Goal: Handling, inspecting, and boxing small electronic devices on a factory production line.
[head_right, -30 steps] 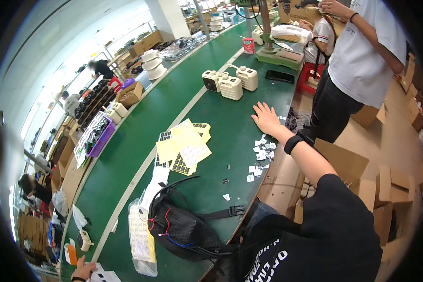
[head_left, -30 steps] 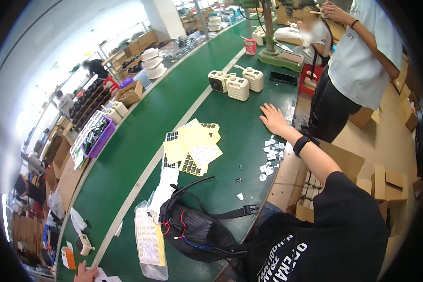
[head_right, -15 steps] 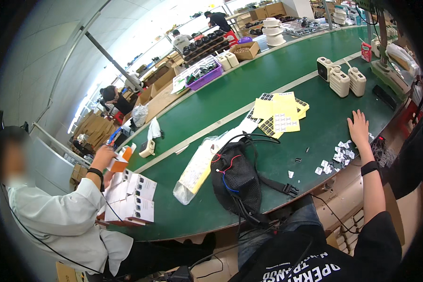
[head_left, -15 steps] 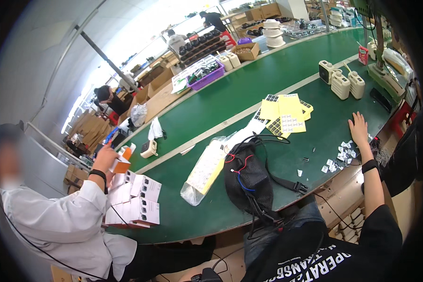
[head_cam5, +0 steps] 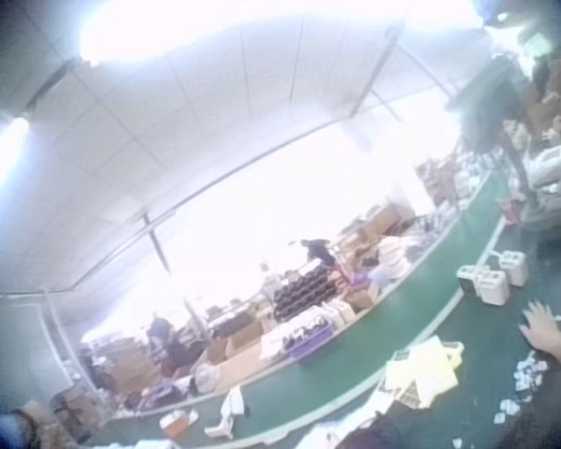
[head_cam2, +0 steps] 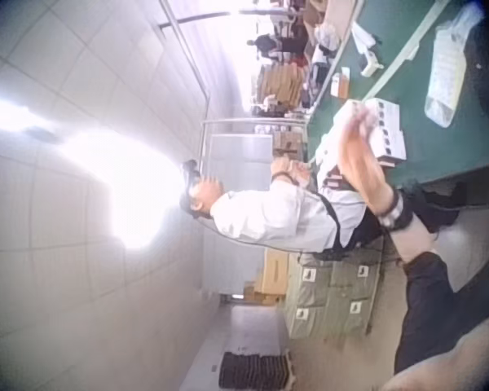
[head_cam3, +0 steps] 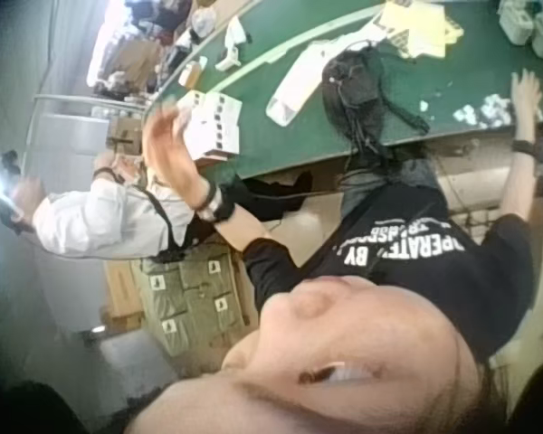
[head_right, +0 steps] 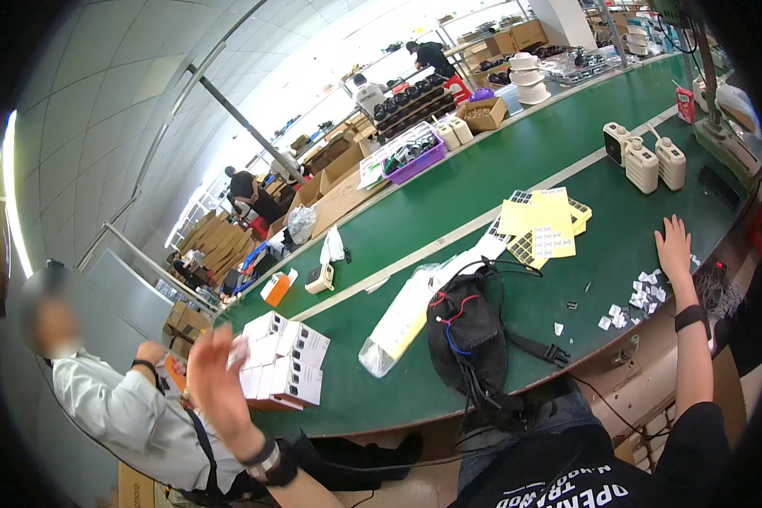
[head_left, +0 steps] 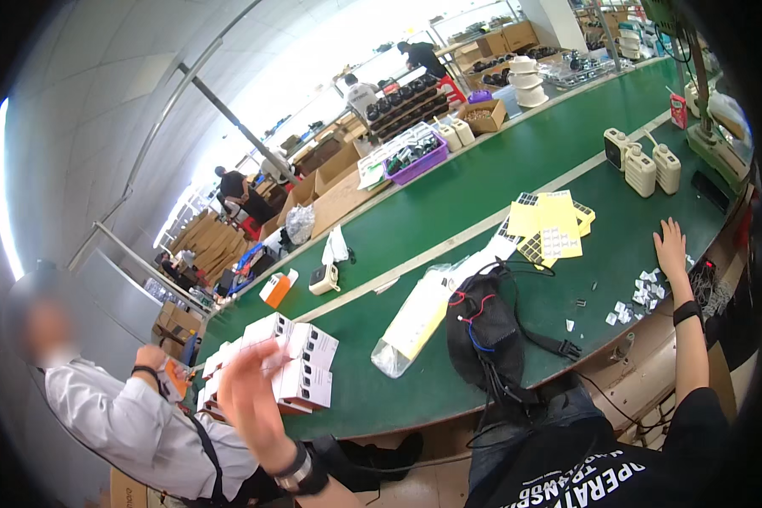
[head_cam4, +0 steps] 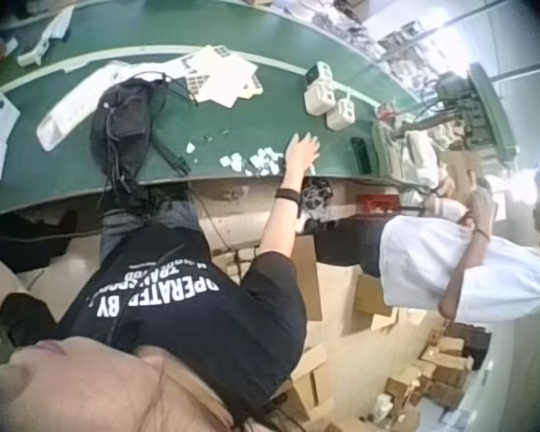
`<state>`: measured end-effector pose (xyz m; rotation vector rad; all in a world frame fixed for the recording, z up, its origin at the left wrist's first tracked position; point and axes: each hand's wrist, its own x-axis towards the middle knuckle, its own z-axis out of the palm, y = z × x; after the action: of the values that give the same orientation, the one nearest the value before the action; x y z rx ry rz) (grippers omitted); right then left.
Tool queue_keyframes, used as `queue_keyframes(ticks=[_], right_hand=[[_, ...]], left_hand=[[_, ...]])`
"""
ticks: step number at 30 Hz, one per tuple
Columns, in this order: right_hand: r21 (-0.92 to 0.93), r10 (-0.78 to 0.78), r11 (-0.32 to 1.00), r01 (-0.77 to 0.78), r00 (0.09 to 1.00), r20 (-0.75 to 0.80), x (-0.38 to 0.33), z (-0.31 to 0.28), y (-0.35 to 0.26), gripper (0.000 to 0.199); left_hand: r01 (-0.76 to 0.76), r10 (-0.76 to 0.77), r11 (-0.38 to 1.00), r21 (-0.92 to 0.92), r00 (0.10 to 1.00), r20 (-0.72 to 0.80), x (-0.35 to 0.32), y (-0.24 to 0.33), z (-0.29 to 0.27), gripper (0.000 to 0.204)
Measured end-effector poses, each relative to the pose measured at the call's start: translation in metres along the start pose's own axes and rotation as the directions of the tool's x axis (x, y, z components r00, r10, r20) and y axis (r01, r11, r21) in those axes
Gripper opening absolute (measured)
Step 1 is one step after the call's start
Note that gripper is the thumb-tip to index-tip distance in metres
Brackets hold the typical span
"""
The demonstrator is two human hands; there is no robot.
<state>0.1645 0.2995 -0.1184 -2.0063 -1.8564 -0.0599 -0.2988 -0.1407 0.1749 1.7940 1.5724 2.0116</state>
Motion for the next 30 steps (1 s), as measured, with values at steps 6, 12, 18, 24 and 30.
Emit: queue_keyframes(ticks=[6,12,18,24,30], right_hand=[[0.053,0.036,0.998,-0.031,0.995,-0.094,-0.006,-0.014,0.03,0.043],[0.051,-0.135,0.986,0.157,0.943,-0.304,-0.014,-0.028,-0.001,0.033],[-0.082,-0.104,0.993,0.087,0.969,-0.226,-0.019,-0.011,-0.006,0.043],[-0.108,0.023,0.994,-0.032,0.997,-0.076,-0.026,-0.008,-0.002,0.048],[-0.063,0.012,0.998,-0.017,0.997,-0.08,-0.018,-0.011,-0.003,0.048]], left_hand=[[0.467,-0.437,0.883,0.034,0.847,-0.303,0.152,-0.222,-0.027,0.049],[0.336,-0.328,0.937,0.094,0.941,-0.088,0.231,-0.43,0.073,0.031],[0.282,-0.065,0.851,-0.443,0.894,0.443,0.318,-0.495,0.409,0.032],[0.428,-0.105,0.709,-0.561,0.85,0.516,0.27,-0.612,0.425,0.035],[0.494,-0.238,0.69,-0.529,0.845,0.478,0.243,-0.704,0.293,0.038]])
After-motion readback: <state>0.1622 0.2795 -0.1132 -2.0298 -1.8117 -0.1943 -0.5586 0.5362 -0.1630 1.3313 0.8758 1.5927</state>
